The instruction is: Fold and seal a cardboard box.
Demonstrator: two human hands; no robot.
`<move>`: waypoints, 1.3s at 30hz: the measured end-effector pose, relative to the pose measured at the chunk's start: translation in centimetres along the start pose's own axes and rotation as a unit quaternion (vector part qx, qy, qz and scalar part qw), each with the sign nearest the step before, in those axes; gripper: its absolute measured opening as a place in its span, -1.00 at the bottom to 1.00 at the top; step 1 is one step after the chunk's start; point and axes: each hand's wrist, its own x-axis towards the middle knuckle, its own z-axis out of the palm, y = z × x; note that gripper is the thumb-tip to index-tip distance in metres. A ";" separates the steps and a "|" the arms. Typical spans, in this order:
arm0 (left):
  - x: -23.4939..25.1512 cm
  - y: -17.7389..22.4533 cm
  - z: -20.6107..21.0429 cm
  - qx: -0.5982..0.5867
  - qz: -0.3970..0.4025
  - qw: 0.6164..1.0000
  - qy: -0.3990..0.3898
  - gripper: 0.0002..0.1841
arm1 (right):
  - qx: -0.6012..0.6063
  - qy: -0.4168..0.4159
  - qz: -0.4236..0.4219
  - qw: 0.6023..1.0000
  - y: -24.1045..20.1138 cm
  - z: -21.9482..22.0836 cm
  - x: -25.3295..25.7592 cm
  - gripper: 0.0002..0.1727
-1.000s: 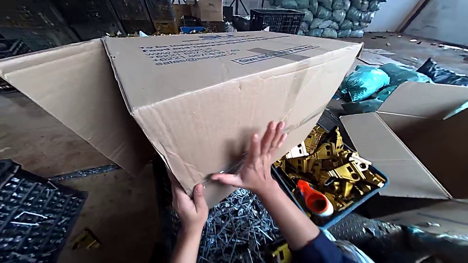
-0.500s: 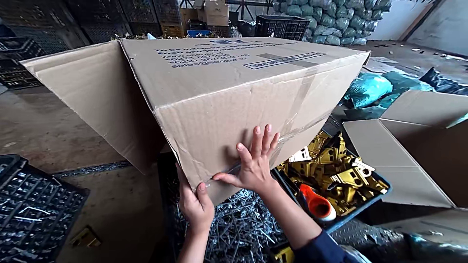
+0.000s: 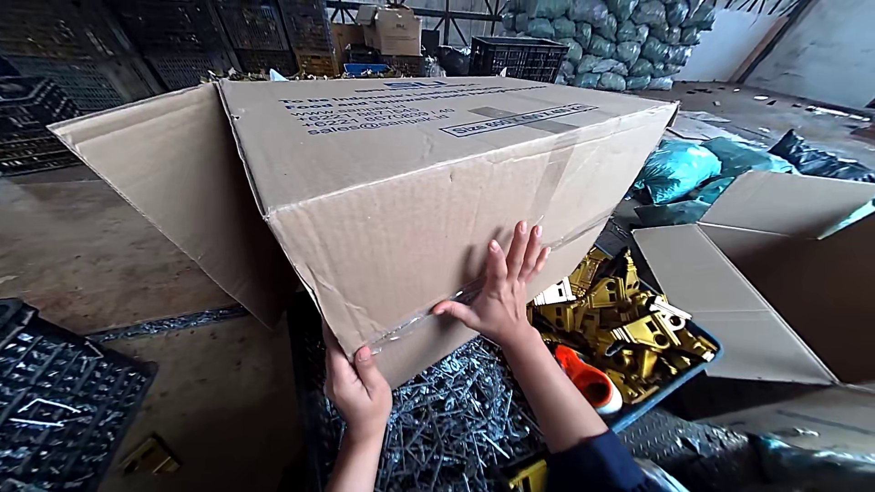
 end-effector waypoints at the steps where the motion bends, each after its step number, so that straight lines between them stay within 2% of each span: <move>1: 0.0 0.0 0.0 0.005 0.000 1.000 0.001 -0.36 | -0.005 0.002 -0.001 1.000 0.4 -0.1 0.0 0.38; 12: -0.3 -0.3 0.0 0.007 0.004 1.000 0.009 -0.37 | -0.047 -0.039 0.046 0.997 4.3 -1.7 0.3 0.36; 26: -0.4 -0.7 0.1 0.000 0.011 1.000 0.014 -0.33 | -0.087 -0.095 0.117 0.985 10.2 -3.4 0.9 0.45; 30: -0.4 -0.7 0.0 0.003 0.009 1.000 0.012 -0.34 | -0.079 -0.130 0.189 0.970 12.0 -4.6 1.1 0.43; 33: -0.3 -0.8 -0.1 0.002 0.010 1.000 0.007 -0.31 | -0.004 -0.146 0.270 0.952 12.1 -6.3 2.9 0.34; 35: -0.3 -1.2 -0.3 -0.049 0.005 0.999 -0.003 -0.26 | 0.041 -0.098 0.243 0.964 10.6 -7.0 5.6 0.25; 37: -0.8 -1.8 -0.6 -0.118 -0.039 0.992 -0.021 -0.14 | 0.083 -0.059 0.158 0.982 7.0 -7.6 9.3 0.14; 39: -2.0 -1.9 -1.1 -0.172 -0.179 0.968 -0.030 -0.05 | 0.112 -0.059 0.063 0.990 1.7 -8.1 13.1 0.06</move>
